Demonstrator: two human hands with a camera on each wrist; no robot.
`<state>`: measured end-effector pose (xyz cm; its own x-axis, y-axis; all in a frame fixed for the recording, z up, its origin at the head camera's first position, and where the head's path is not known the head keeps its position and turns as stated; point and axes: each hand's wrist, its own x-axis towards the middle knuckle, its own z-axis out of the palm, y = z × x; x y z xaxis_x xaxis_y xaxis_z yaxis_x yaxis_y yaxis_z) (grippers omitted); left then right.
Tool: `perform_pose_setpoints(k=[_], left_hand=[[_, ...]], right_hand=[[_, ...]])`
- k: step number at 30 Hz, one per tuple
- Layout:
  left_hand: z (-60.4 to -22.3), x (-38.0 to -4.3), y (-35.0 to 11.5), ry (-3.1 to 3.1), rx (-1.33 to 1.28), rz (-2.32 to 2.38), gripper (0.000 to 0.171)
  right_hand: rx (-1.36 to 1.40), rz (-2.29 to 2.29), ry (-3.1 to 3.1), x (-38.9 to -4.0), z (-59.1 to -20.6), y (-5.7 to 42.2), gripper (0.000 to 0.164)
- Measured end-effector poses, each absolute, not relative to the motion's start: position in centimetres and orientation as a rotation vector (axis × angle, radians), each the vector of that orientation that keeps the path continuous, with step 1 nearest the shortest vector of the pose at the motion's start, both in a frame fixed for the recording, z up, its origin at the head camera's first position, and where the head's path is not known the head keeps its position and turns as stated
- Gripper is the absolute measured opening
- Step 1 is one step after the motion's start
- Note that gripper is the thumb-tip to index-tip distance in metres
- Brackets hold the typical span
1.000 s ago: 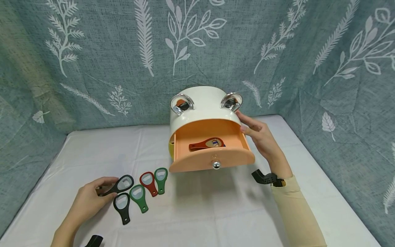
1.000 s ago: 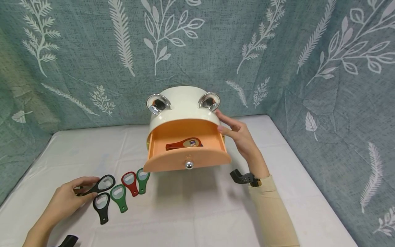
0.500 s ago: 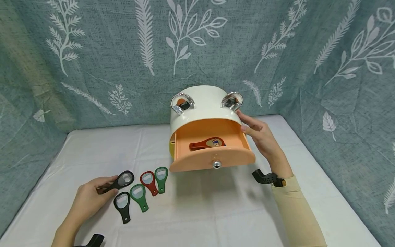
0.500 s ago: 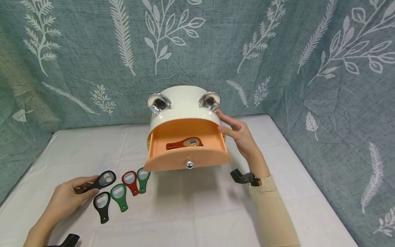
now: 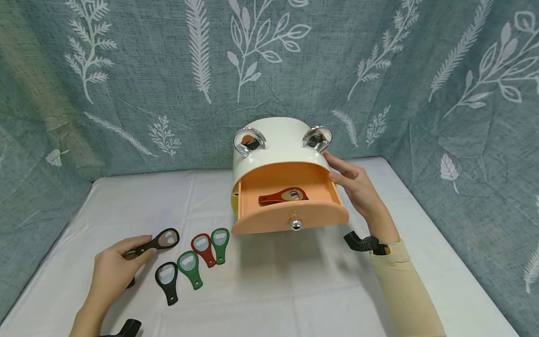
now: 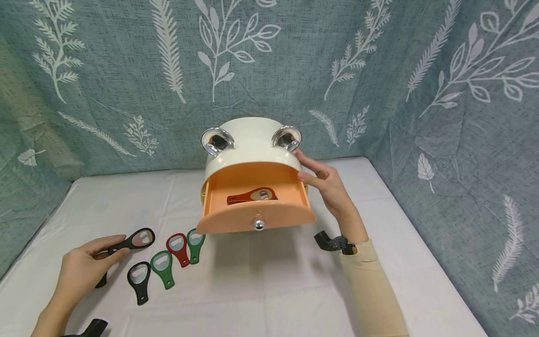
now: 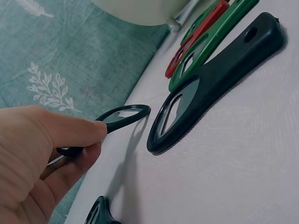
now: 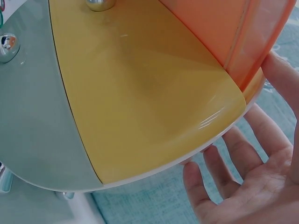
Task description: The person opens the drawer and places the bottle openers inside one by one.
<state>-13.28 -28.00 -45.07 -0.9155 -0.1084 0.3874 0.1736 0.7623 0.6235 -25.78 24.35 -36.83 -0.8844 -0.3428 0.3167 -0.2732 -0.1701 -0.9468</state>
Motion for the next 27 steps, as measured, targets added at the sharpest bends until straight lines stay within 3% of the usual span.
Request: perform_pose_setpoints(k=[11, 21, 27], left_hand=[[-45.0, -13.2, -28.1, -2.476, 0.138, -1.066, 0.029], [-44.2, -13.3, -27.8, -2.375, 0.369, -1.356, 0.036], [-43.2, -13.2, -27.5, -2.321, 0.497, -1.423, 0.031]], right_hand=[[-0.750, -2.248, 1.995, -25.8, -36.9, 24.3, 0.051], [-0.753, -2.243, 2.001, -25.8, -36.9, 24.3, 0.050], [-0.754, -2.253, 1.995, -25.8, -36.9, 24.3, 0.050]])
